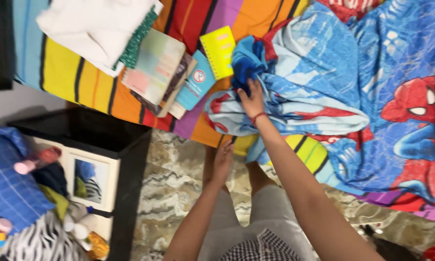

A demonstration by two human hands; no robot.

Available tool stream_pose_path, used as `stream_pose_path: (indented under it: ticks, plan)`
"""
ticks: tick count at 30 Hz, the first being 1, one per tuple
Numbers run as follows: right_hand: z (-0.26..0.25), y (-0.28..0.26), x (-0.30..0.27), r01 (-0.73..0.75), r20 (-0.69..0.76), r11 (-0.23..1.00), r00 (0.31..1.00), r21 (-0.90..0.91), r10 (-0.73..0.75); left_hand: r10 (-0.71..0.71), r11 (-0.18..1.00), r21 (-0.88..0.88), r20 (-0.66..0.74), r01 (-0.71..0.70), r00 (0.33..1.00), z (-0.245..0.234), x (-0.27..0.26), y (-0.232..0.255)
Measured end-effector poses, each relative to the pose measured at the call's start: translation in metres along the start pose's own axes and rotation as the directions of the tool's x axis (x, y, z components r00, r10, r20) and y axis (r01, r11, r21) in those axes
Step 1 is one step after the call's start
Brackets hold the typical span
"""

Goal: The person inserts a white pillow into a blue checkered pillowcase, adjusts it, and places it on the bed. Then the person unfolds a Spider-Man themed blanket and spreads it over the bed.

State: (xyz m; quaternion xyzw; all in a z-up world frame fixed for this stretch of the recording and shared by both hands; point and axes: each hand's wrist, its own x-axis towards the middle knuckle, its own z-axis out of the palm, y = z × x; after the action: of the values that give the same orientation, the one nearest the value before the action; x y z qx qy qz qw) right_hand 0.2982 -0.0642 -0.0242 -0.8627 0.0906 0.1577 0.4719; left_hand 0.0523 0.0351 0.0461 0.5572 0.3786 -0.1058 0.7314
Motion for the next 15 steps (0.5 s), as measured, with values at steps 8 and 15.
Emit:
stream_pose_path:
  ticks: [8,15]
  plan:
    - [0.028,-0.219,-0.152,0.024,0.192,0.737,0.959,0.676,-0.207,-0.181,0.953,-0.255,-0.035,0.166,0.983,-0.089,0.095,0.122]
    - [0.051,-0.203,-0.178,-0.188,0.430,0.782,0.896,0.594,-0.111,-0.045,0.928,0.367,0.292,-0.069,0.955,-0.147,0.142,0.147]
